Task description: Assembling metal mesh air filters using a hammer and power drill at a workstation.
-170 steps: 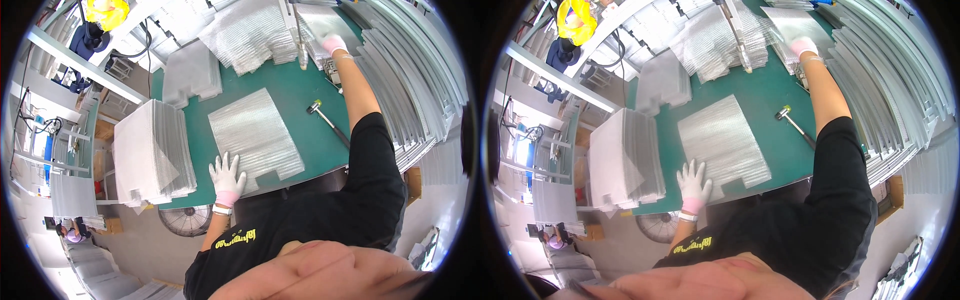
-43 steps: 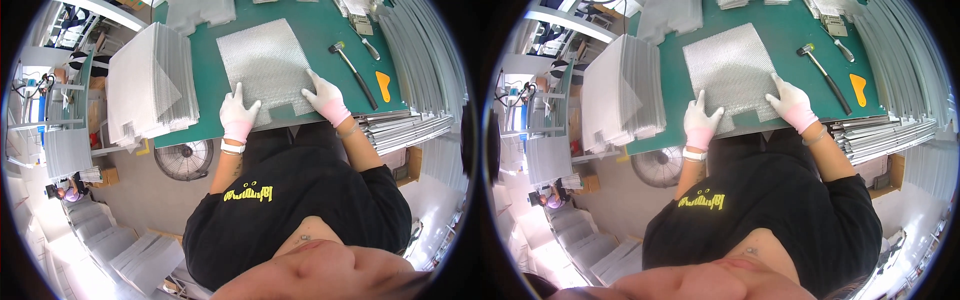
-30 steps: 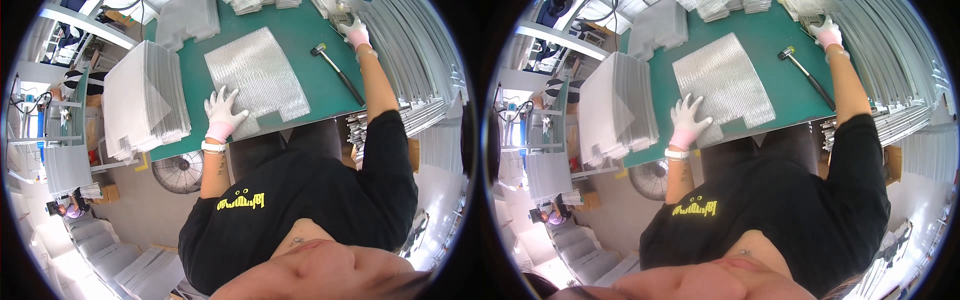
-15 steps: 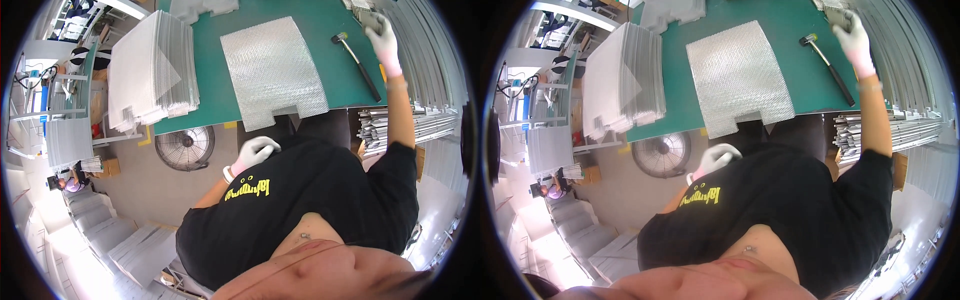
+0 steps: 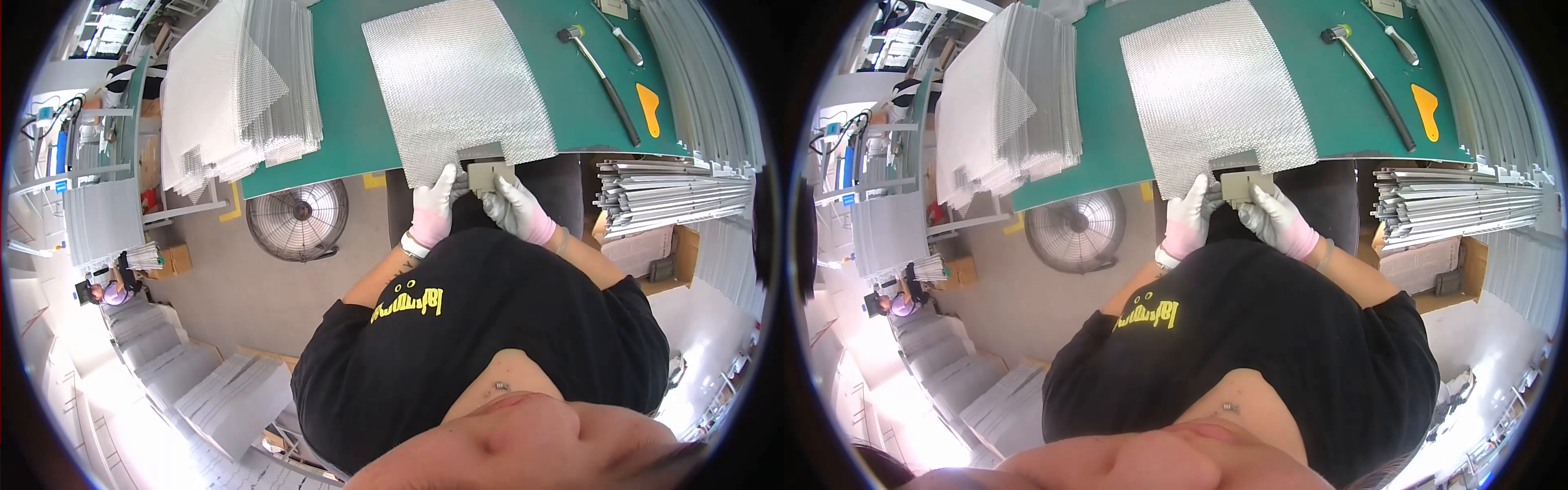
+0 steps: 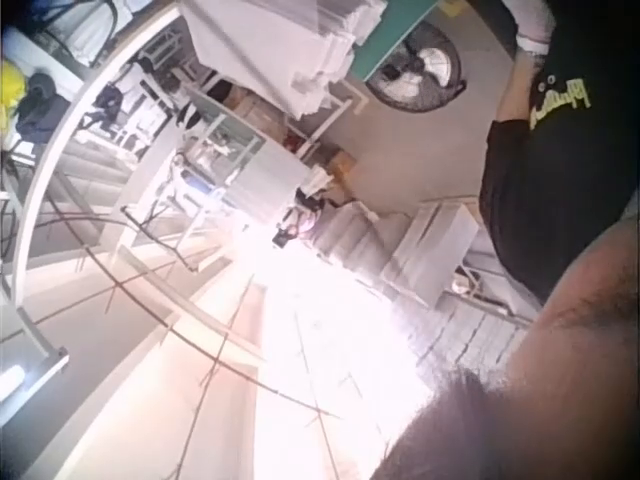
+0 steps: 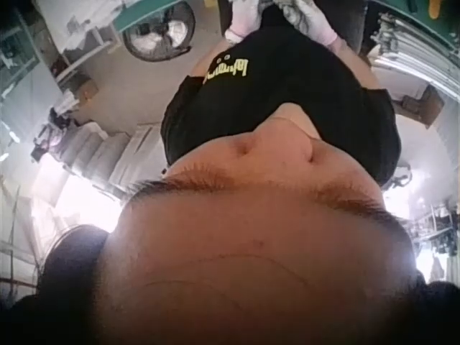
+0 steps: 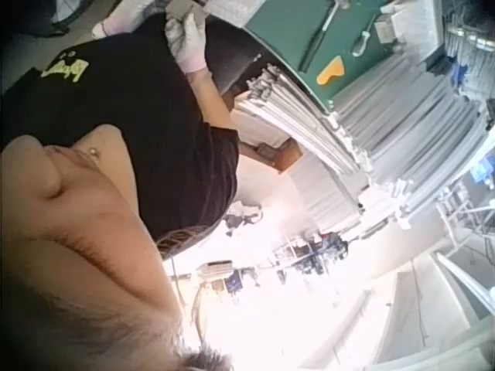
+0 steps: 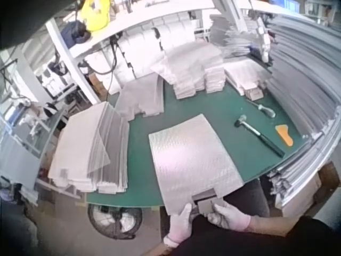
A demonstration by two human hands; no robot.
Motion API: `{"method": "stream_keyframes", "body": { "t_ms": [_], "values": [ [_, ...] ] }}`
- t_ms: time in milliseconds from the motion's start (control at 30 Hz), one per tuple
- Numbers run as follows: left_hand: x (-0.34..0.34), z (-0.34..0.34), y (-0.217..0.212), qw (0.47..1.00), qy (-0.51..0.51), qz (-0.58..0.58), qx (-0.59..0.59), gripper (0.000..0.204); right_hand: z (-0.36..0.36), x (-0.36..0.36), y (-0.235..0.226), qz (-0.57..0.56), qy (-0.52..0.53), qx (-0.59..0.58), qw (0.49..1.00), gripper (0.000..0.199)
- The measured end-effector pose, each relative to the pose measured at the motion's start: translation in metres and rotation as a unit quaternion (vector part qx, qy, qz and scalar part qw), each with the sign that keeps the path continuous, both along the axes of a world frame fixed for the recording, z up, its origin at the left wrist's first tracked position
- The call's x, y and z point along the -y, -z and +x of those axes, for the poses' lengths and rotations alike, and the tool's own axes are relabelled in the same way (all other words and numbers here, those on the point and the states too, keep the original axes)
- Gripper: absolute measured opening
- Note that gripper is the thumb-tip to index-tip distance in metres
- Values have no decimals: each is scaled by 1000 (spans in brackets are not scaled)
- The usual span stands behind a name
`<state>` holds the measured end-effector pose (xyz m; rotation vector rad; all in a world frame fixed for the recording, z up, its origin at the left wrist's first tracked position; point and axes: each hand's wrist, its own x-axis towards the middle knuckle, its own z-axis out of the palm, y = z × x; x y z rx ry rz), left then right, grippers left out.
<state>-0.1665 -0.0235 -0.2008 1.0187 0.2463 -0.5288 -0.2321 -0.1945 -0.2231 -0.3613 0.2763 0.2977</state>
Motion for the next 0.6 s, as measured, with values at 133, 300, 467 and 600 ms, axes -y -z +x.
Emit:
{"method": "stream_keyframes", "body": {
  "t_ms": [133,300,467,600],
  "values": [
    [4,-3,1,995,-36,81,44,28,8,-1,-8,-183,21,1,983,30],
    [2,-7,6,998,-44,12,48,31,10,-9,-17,-371,47,-10,928,30],
    [-5,-8,7,996,33,-80,-4,34,11,1,-21,-400,64,-15,914,29],
    [-5,-12,9,996,24,-75,-41,38,10,5,-23,-349,-29,-2,937,26]
  ]
}}
